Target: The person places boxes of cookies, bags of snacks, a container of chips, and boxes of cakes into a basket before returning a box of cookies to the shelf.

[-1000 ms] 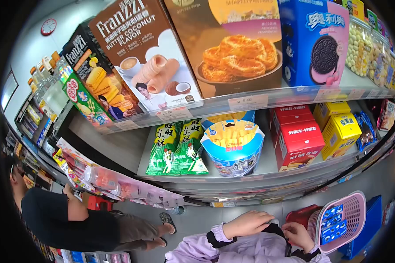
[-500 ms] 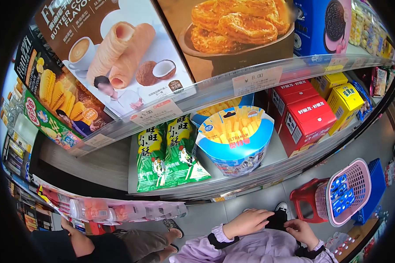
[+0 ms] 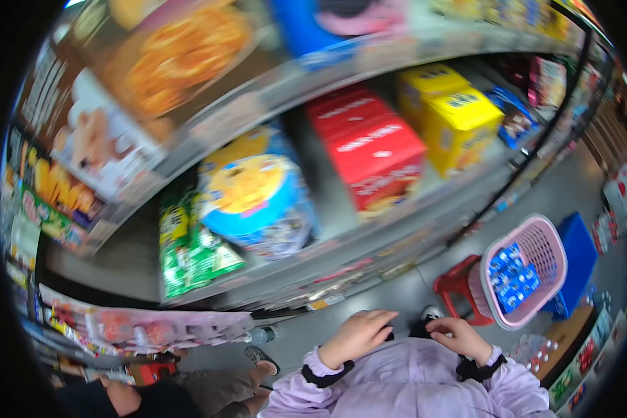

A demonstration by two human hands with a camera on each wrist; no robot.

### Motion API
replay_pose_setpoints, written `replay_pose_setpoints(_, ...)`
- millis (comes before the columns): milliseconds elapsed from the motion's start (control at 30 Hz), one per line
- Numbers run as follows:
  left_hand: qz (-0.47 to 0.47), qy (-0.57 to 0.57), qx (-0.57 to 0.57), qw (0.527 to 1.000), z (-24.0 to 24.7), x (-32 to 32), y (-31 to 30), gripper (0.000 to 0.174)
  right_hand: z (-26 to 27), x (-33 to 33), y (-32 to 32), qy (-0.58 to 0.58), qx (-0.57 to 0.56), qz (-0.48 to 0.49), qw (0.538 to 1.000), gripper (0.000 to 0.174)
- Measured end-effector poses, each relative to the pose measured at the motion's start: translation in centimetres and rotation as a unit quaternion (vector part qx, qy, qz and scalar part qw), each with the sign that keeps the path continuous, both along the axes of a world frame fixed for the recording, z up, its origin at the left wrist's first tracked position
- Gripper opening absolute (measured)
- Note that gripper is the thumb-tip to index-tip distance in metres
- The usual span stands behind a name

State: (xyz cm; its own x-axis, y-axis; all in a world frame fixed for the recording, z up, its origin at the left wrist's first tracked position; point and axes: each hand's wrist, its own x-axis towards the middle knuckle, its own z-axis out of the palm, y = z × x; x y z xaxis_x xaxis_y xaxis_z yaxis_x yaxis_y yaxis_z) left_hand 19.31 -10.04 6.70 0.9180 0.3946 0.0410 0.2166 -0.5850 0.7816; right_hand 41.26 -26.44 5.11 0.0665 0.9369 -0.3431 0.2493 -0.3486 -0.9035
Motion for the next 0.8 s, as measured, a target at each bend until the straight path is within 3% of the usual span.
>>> replay_pose_setpoints(133,-0.023,0.017,0.013,1.000,1.5,4.0,-1.8,0.033,-1.2,3.7,-2.8,-0.026,0.045,0.008,0.999,0.027)
replay_pose_setpoints(567,-0.127,0.088,-0.001,0.988,1.3,19.5,-8.9,0.034,-4.1,16.3,-12.2,-0.014,0.057,-0.113,0.992,0.025)
replay_pose_setpoints(700,-0.158,0.080,-0.037,0.984,-0.2,23.0,-9.8,0.034,-10.8,22.9,-14.3,-0.104,0.022,-0.136,0.985,0.030)
replay_pose_setpoints(767,-0.171,0.076,-0.068,0.980,-1.7,24.6,-10.1,0.035,-13.3,26.1,-15.2,-0.312,-0.031,-0.088,0.945,0.040)
replay_pose_setpoints(800,-0.172,0.079,-0.089,0.978,-2.7,25.4,-10.1,0.035,-14.9,27.6,-15.8,-0.337,-0.080,-0.057,0.936,0.050)
